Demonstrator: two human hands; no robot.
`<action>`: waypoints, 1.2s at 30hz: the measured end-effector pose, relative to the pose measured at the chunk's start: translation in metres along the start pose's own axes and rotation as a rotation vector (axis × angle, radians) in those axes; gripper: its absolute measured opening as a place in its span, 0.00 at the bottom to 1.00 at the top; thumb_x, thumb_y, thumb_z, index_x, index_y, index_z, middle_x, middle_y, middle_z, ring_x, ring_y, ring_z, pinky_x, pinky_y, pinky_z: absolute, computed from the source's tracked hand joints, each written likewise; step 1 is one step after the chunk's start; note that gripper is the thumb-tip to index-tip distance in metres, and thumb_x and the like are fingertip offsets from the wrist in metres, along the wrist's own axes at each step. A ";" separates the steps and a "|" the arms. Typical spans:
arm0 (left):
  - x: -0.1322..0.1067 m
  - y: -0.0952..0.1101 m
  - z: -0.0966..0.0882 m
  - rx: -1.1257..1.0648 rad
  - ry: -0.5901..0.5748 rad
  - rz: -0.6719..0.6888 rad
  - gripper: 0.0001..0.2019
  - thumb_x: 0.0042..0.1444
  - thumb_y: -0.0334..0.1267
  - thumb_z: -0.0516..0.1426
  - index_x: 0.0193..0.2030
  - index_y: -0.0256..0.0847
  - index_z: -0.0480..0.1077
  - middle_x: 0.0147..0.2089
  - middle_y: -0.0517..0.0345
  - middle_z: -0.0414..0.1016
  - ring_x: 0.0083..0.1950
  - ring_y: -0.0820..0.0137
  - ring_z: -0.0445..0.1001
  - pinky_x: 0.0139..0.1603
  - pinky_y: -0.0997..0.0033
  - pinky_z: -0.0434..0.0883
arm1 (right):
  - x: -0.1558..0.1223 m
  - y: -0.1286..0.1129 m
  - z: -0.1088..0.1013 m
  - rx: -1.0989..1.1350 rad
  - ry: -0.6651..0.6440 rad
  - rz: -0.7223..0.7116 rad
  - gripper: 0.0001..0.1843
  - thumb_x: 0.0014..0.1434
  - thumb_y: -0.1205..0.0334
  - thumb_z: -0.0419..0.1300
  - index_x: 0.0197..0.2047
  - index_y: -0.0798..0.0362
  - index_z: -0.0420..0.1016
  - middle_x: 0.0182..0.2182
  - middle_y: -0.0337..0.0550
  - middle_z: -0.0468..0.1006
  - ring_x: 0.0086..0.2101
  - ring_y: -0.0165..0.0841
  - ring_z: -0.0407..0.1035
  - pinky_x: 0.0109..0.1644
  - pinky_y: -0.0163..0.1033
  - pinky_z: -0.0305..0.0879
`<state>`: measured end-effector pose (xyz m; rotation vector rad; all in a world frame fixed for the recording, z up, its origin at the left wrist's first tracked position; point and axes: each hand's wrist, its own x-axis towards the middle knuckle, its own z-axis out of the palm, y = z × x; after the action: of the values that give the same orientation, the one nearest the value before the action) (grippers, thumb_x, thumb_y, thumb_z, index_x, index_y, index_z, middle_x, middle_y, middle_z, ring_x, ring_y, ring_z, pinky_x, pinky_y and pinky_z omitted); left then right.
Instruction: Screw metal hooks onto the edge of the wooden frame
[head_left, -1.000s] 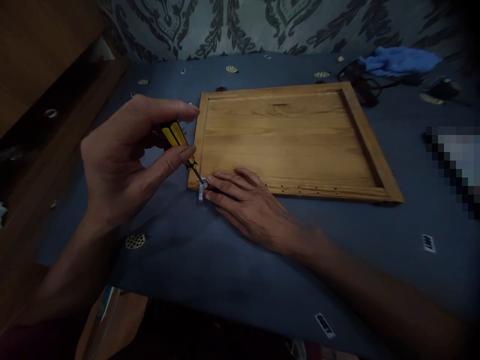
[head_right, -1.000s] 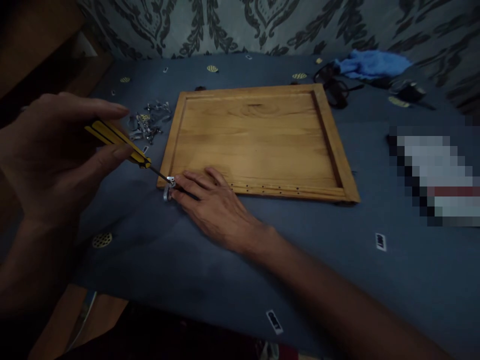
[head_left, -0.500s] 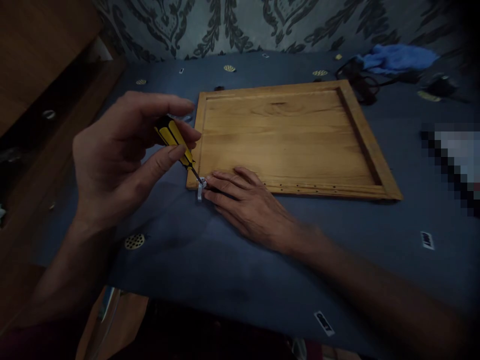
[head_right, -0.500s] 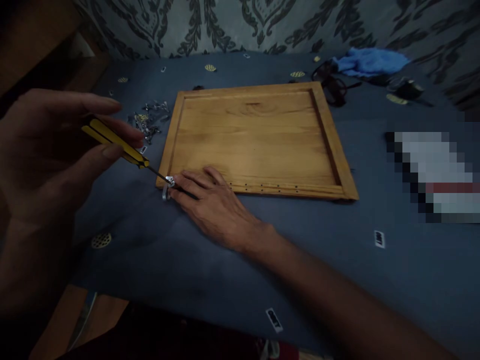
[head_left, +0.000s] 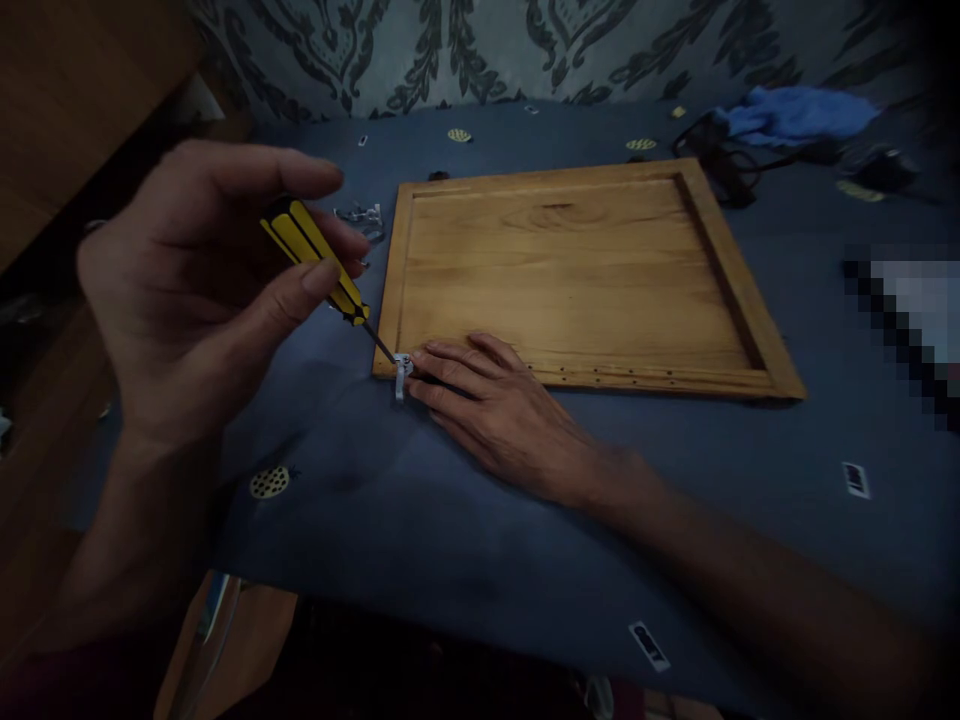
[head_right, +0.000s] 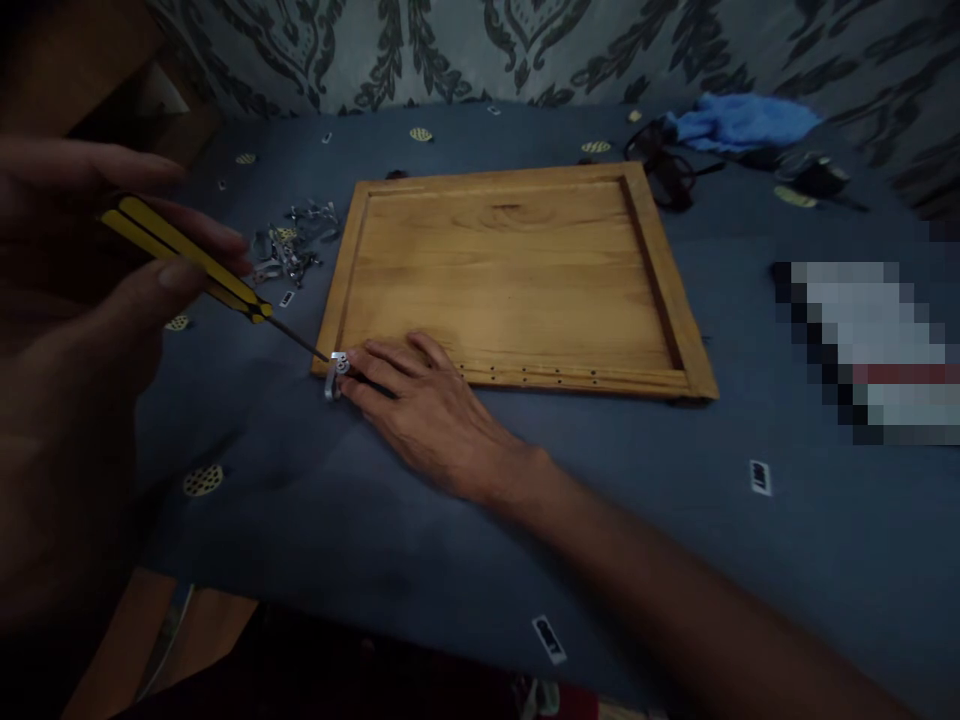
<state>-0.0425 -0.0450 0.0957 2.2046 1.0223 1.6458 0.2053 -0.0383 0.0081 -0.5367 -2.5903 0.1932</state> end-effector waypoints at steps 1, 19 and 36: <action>-0.001 0.000 0.000 0.001 -0.016 0.023 0.24 0.52 0.35 0.74 0.56 0.57 0.81 0.49 0.61 0.82 0.43 0.64 0.84 0.40 0.63 0.86 | 0.000 0.000 0.000 -0.001 -0.004 0.001 0.18 0.76 0.64 0.52 0.63 0.53 0.77 0.64 0.50 0.78 0.65 0.44 0.69 0.70 0.61 0.64; -0.003 0.009 0.009 0.060 -0.042 0.008 0.20 0.57 0.35 0.71 0.56 0.53 0.80 0.44 0.62 0.82 0.44 0.67 0.85 0.39 0.68 0.85 | 0.002 -0.001 0.001 -0.013 0.005 -0.007 0.18 0.75 0.66 0.53 0.63 0.52 0.78 0.63 0.51 0.79 0.65 0.45 0.70 0.69 0.60 0.65; -0.004 0.007 0.007 0.147 -0.079 0.048 0.23 0.57 0.33 0.72 0.59 0.52 0.78 0.46 0.60 0.80 0.45 0.68 0.85 0.40 0.70 0.85 | 0.002 -0.001 0.001 -0.029 0.034 -0.018 0.17 0.76 0.66 0.52 0.61 0.54 0.78 0.63 0.49 0.79 0.64 0.46 0.71 0.68 0.61 0.67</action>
<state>-0.0343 -0.0510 0.0937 2.3845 1.1104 1.5336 0.2027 -0.0386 0.0085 -0.5218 -2.5671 0.1396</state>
